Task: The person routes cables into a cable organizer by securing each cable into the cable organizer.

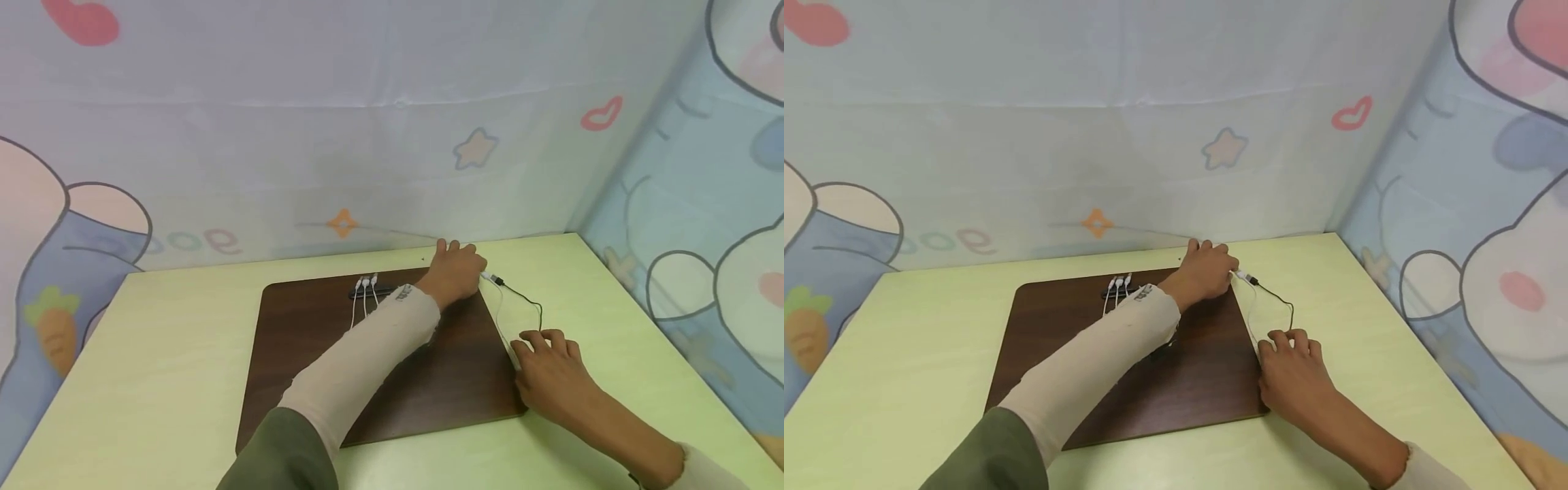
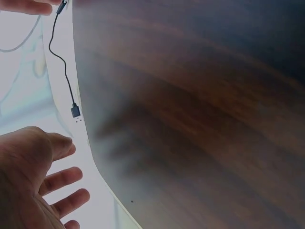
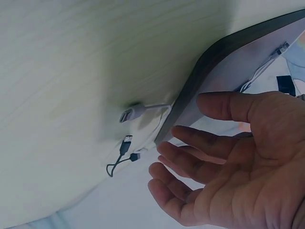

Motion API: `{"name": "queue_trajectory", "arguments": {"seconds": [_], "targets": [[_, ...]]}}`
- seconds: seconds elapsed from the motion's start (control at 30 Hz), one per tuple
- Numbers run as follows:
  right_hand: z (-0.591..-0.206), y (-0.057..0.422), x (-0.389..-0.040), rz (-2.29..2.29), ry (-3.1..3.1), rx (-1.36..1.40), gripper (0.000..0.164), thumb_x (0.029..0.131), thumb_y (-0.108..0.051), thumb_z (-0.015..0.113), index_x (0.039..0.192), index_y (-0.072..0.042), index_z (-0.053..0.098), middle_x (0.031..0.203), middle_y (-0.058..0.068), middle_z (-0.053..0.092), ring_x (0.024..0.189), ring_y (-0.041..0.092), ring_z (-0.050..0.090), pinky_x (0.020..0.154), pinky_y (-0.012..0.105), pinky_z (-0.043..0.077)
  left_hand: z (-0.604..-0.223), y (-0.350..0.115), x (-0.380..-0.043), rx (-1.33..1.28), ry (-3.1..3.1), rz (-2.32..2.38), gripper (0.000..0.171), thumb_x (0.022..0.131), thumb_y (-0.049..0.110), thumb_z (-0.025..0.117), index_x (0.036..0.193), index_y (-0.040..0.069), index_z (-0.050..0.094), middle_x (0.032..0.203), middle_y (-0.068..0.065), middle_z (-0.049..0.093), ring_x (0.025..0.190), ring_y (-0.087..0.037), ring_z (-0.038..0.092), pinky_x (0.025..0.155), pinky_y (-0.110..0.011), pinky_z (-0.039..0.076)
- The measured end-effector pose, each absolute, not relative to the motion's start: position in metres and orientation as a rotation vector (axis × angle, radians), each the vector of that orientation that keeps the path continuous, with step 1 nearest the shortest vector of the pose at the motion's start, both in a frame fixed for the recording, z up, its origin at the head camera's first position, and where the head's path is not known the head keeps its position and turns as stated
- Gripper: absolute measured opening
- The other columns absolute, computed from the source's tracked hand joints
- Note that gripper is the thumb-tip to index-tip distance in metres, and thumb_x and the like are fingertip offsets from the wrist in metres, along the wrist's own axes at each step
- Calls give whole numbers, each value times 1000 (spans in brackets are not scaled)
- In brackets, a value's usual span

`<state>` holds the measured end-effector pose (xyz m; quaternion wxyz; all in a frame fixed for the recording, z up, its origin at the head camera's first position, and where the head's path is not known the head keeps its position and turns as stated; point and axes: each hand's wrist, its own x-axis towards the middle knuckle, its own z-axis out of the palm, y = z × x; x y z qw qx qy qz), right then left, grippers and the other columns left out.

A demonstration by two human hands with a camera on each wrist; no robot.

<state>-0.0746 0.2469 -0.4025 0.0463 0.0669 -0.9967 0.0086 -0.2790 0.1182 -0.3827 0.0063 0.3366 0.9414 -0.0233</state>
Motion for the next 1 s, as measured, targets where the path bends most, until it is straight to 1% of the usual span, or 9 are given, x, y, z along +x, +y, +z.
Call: {"name": "queue_trajectory", "arguments": {"seconds": [0.2,0.3,0.5,0.6,0.8,0.9,1.0], "targets": [[-404,257,-70,20,-3065,173,25,85,-9,71,110,-6,68,135,18,62,128,48,49,92,62,41,-385,129,-279,1067,2937,-130,32,105,20,50,127,35,67,119,8,58,108,-20,46,108,-45,30],[-405,262,-67,25,-3076,162,22,84,-8,70,105,-7,69,134,17,63,127,48,49,91,62,40,-386,133,-279,1080,2938,-141,29,104,21,52,125,35,68,117,8,58,108,-20,47,108,-44,30],[-409,269,-63,22,-3061,155,21,79,-6,70,100,-9,71,131,15,65,124,47,52,89,61,41,-393,136,-283,1069,2958,-119,28,105,21,52,125,34,68,115,7,59,105,-20,48,106,-43,31],[-411,271,-60,21,-3052,154,22,79,-6,70,101,-10,71,130,15,66,123,47,53,88,60,42,-397,136,-285,1062,2964,-124,27,106,20,51,120,33,70,113,6,59,104,-20,48,106,-43,32],[-413,276,-57,14,-3033,135,22,79,-5,71,101,-11,71,129,16,66,123,47,53,89,61,42,-401,138,-289,1072,2984,-115,24,107,16,51,105,29,72,106,6,59,100,-19,47,105,-43,33],[-413,280,-55,-5,-3021,132,17,79,-5,72,94,-12,68,128,16,66,123,47,53,89,61,43,-401,141,-290,1083,2984,-110,24,106,16,52,102,28,72,105,5,59,99,-20,48,105,-44,33],[-413,284,-53,-21,-3005,132,15,79,-5,74,87,-14,65,125,15,67,122,47,54,88,61,43,-400,144,-290,1087,2986,-115,24,106,16,53,101,27,73,105,5,60,100,-20,49,106,-45,34]]}}
